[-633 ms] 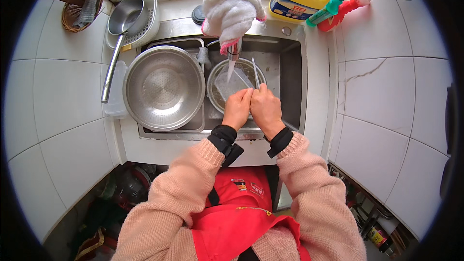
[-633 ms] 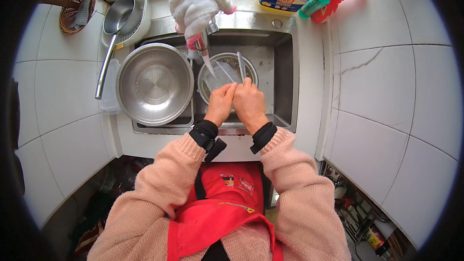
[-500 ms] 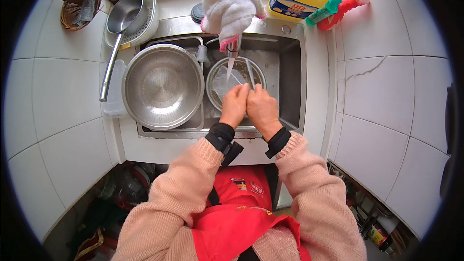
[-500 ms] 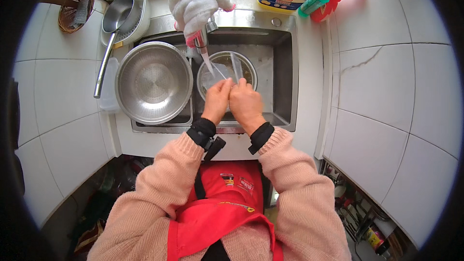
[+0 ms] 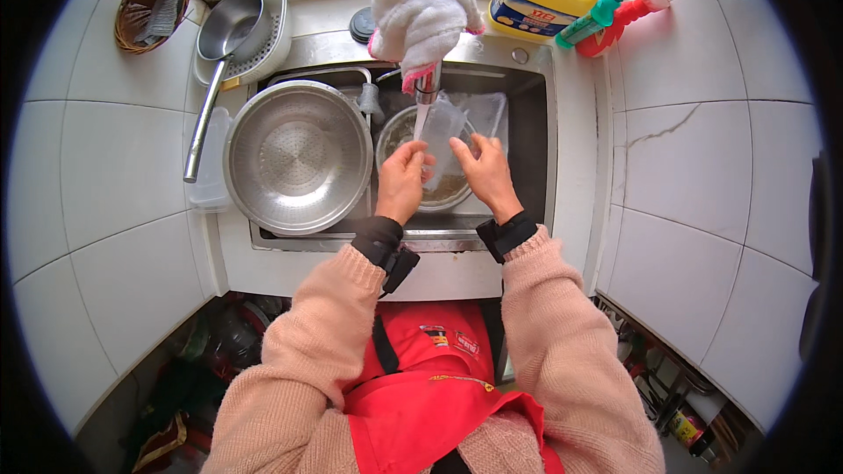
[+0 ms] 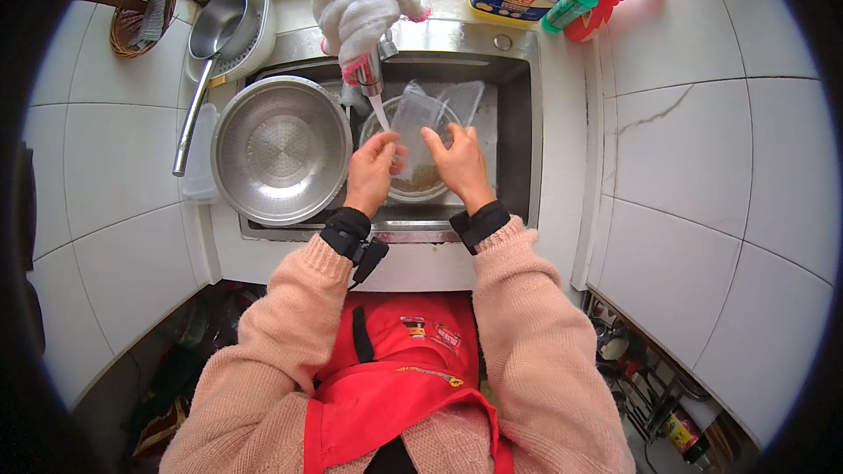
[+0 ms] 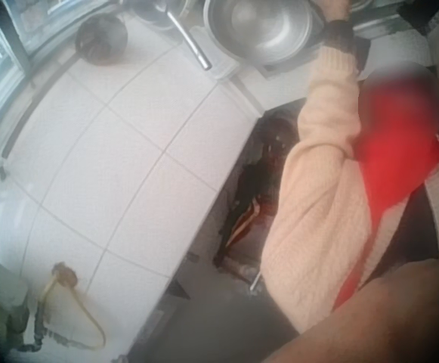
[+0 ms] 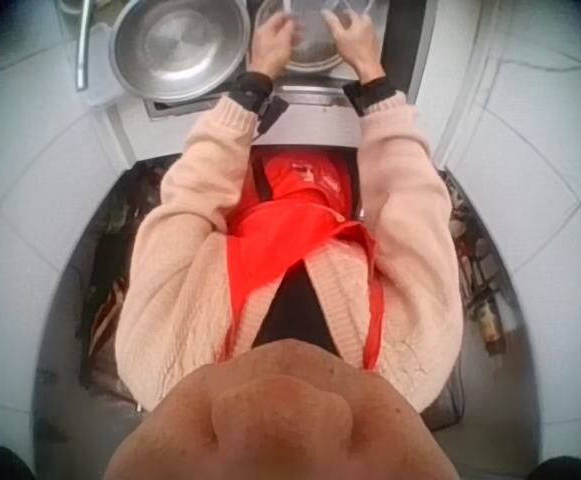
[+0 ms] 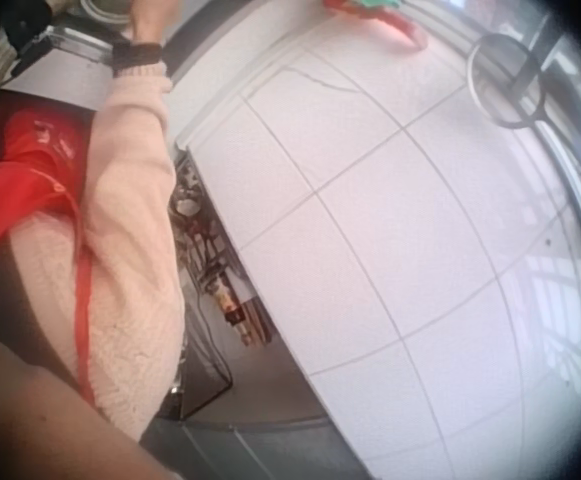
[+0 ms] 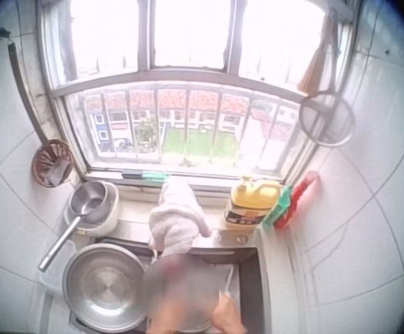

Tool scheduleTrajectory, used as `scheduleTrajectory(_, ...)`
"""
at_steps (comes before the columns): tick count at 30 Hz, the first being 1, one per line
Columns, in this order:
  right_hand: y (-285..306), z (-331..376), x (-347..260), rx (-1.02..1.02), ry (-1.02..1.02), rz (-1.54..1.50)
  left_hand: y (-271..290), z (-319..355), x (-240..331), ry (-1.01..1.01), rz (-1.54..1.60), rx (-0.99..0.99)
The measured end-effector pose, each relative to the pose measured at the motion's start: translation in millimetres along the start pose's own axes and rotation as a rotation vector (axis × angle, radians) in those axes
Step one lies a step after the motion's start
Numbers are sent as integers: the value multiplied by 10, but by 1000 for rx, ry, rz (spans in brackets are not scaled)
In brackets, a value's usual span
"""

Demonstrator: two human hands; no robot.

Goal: The person washes a clear plastic container and its lid under running water at the sink, then moves to the stove to stir-fry food in a wok using a spatula. The person also retrieves a container from the refrigerator and places it on the counter.

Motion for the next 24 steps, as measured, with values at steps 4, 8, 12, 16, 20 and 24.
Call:
scheduleTrajectory(4, 73, -71, -68, 92, 54, -46, 33, 25, 53, -72, -133, 18)
scheduleTrajectory(8, 189, -67, -546, 74, 526, 260, -26, 129, 249, -303, -566, 94)
scheduleTrajectory(12, -50, 20, -685, -282, 778, 337, -205, 225, 428, -512, -927, 99)
scheduleTrajectory(16, 44, -54, -515, -299, 691, 8, -243, 196, 648, -675, -1000, -78)
scheduleTrajectory(20, 71, -204, -132, -272, 393, -322, 122, -212, 638, -191, -560, -337)
scheduleTrajectory(24, 61, -284, -252, -161, 548, -127, 114, -260, 612, -180, -589, -340)
Point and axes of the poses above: each hand's wrist, its own z-axis away from the middle knuckle, its own y-axis out of the back of the hand, x = y × z, the point moved 9 cm from there along -z, towards the middle knuckle, and after that the axes turned 14 degrees about y, right-handed, at the moved point
